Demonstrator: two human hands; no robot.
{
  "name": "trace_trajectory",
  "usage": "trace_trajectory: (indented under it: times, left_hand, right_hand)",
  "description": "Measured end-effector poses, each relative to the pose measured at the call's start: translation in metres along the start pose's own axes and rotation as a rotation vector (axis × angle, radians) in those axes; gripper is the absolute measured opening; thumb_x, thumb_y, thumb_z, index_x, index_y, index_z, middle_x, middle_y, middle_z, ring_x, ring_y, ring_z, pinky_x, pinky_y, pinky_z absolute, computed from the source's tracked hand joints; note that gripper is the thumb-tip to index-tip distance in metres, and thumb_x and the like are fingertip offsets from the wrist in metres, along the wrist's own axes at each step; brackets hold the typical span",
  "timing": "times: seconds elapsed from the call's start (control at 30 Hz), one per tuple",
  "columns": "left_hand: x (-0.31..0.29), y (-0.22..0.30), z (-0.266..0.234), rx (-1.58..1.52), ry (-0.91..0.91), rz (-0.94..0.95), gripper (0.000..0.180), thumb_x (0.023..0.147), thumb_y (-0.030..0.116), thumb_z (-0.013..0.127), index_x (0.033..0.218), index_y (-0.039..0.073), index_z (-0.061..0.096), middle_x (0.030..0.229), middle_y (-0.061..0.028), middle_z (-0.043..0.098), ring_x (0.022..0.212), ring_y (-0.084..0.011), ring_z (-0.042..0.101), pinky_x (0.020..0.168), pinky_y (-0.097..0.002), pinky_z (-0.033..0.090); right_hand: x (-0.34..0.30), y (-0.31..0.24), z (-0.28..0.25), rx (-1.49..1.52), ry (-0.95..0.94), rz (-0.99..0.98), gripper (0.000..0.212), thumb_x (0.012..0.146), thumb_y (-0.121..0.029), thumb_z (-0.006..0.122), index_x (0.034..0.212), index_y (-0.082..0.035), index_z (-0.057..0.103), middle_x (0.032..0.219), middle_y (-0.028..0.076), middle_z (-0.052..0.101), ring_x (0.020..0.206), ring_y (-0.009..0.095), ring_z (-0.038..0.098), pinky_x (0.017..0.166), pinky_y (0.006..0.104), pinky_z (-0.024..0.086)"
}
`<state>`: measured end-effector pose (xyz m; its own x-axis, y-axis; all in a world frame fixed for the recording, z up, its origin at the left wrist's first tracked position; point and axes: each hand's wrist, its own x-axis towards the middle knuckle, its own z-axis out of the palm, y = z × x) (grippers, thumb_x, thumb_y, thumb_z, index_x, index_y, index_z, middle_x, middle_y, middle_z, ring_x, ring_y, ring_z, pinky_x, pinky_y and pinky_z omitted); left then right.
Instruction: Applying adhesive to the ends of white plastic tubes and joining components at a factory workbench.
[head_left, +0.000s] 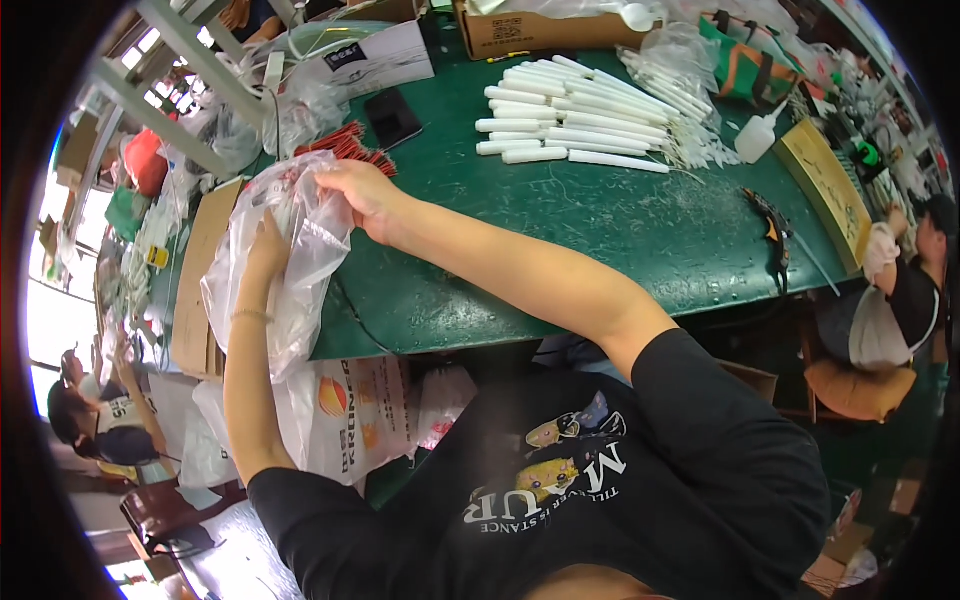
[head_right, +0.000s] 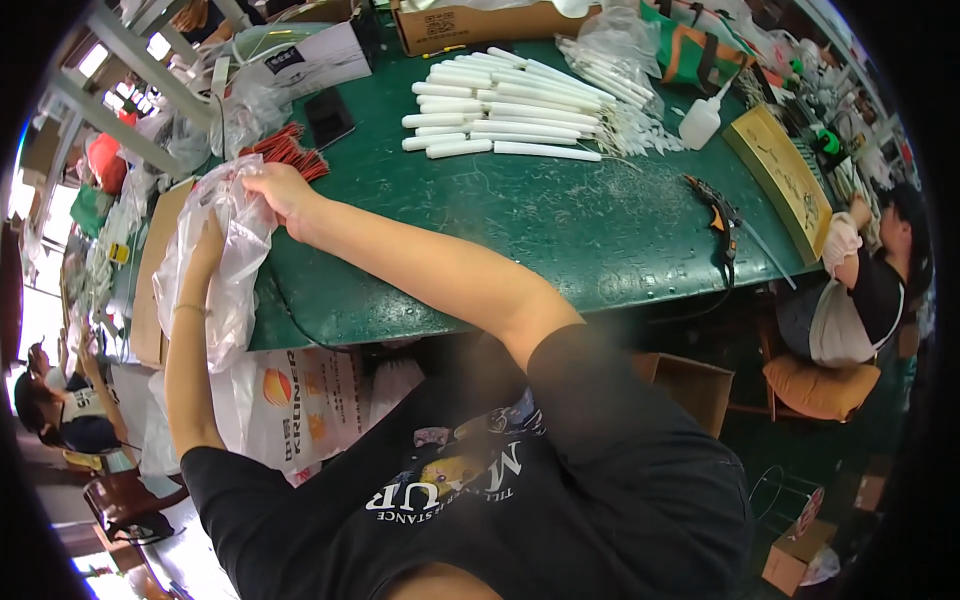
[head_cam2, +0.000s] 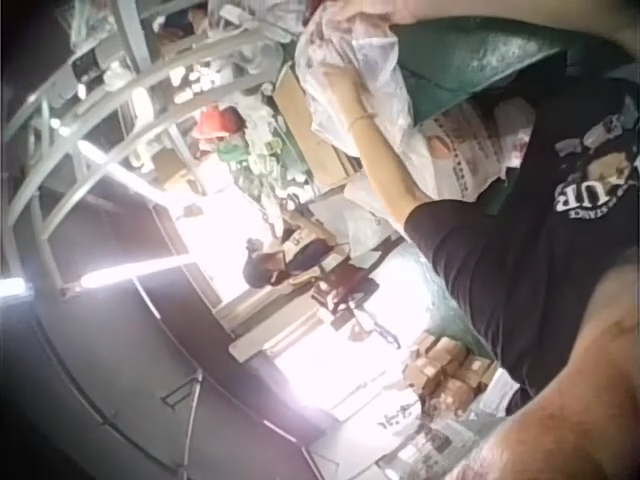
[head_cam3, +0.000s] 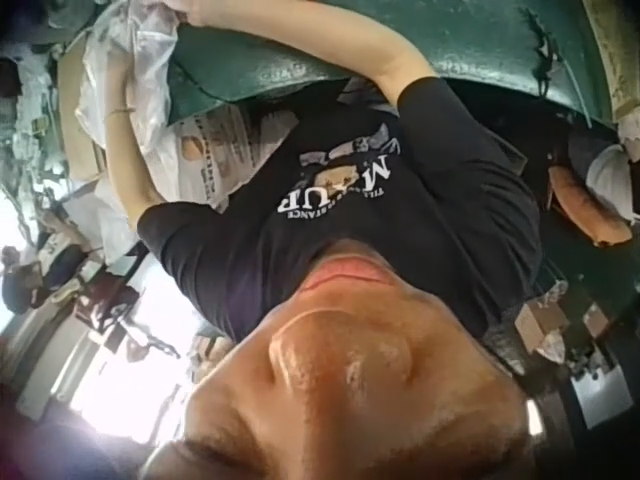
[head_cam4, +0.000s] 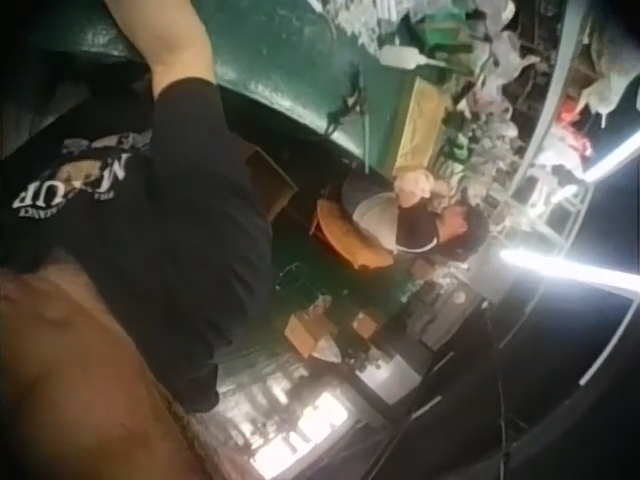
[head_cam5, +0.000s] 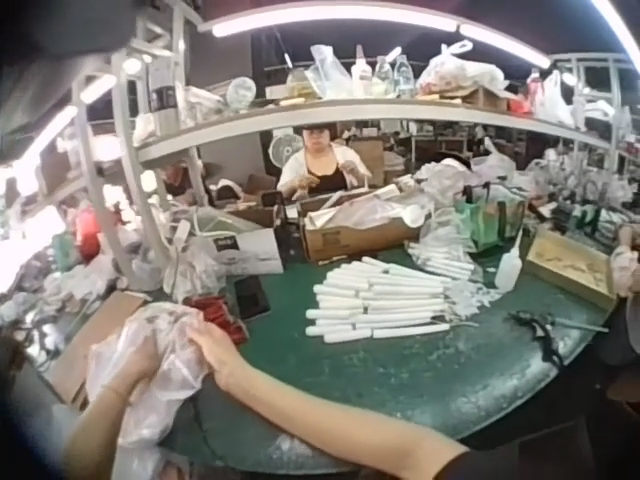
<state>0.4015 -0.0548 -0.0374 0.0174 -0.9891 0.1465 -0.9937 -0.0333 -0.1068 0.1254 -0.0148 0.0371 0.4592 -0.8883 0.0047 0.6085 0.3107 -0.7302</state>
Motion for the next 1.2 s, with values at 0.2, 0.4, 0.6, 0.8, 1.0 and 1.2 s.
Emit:
trace_trajectory:
  times: [0.2, 0.4, 0.6, 0.8, 1.0, 1.2]
  left_hand:
    - [-0.025, 0.011, -0.02, 0.161, -0.079, 0.079, 0.064, 0.092, 0.029, 0.045, 0.146, 0.004, 0.021, 0.146, -0.0203, 0.035, 0.125, -0.038, 0.046, 0.1, -0.0496, 0.039]
    - [-0.012, 0.009, -0.024, 0.058, -0.121, -0.044, 0.062, 0.097, 0.042, 0.035, 0.145, 0.004, 0.025, 0.14, -0.0192, 0.044, 0.122, -0.0393, 0.048, 0.105, -0.0519, 0.032]
    - [-0.016, -0.066, 0.01, 0.029, 0.062, 0.166, 0.058, 0.094, 0.03, 0.045, 0.142, 0.002, 0.028, 0.137, -0.0212, 0.046, 0.115, -0.041, 0.052, 0.099, -0.0497, 0.04]
    - [-0.031, 0.098, -0.165, 0.31, -0.171, -0.139, 0.028, 0.092, 0.012, 0.047, 0.112, 0.002, 0.063, 0.11, -0.0196, 0.065, 0.103, -0.0358, 0.061, 0.089, -0.0384, 0.048]
    - [-0.081, 0.281, -0.14, -0.791, 0.173, 0.657, 0.025, 0.085, 0.016, 0.062, 0.109, 0.008, 0.065, 0.108, -0.0145, 0.065, 0.099, -0.0315, 0.062, 0.088, -0.0355, 0.048]
    - [-0.025, 0.356, -0.057, -0.5, 0.456, 0.59, 0.038, 0.079, 0.032, 0.072, 0.104, 0.005, 0.063, 0.106, -0.0154, 0.059, 0.102, -0.0338, 0.055, 0.087, -0.041, 0.046]
  right_hand:
    - [-0.014, -0.006, -0.011, -0.157, 0.044, -0.027, 0.021, 0.088, -0.015, 0.057, 0.106, -0.006, 0.061, 0.092, 0.003, 0.064, 0.079, 0.014, 0.063, 0.065, 0.03, 0.052]
    - [-0.032, -0.006, -0.047, -0.511, 0.127, -0.131, 0.041, 0.091, -0.028, 0.06, 0.122, -0.003, 0.052, 0.102, 0.006, 0.061, 0.088, 0.013, 0.06, 0.068, 0.0276, 0.05]
    - [-0.117, -0.048, -0.129, -1.153, 0.019, -0.392, 0.03, 0.09, -0.024, 0.06, 0.113, -0.005, 0.061, 0.103, 0.008, 0.064, 0.091, 0.017, 0.062, 0.081, 0.0303, 0.049]
    - [-0.215, -0.131, -0.233, -1.787, 0.391, -0.653, 0.014, 0.083, -0.015, 0.062, 0.093, -0.007, 0.065, 0.094, 0.01, 0.064, 0.092, 0.03, 0.059, 0.081, 0.0395, 0.048]
    - [-0.222, -0.152, -0.266, -2.125, 0.431, -0.7, 0.025, 0.082, -0.017, 0.066, 0.103, -0.005, 0.061, 0.109, 0.009, 0.06, 0.104, 0.028, 0.055, 0.088, 0.0387, 0.044]
    - [-0.196, -0.149, -0.256, -2.25, 0.537, -0.653, 0.035, 0.078, -0.028, 0.07, 0.102, -0.005, 0.06, 0.102, 0.009, 0.056, 0.099, 0.028, 0.052, 0.085, 0.0395, 0.042]
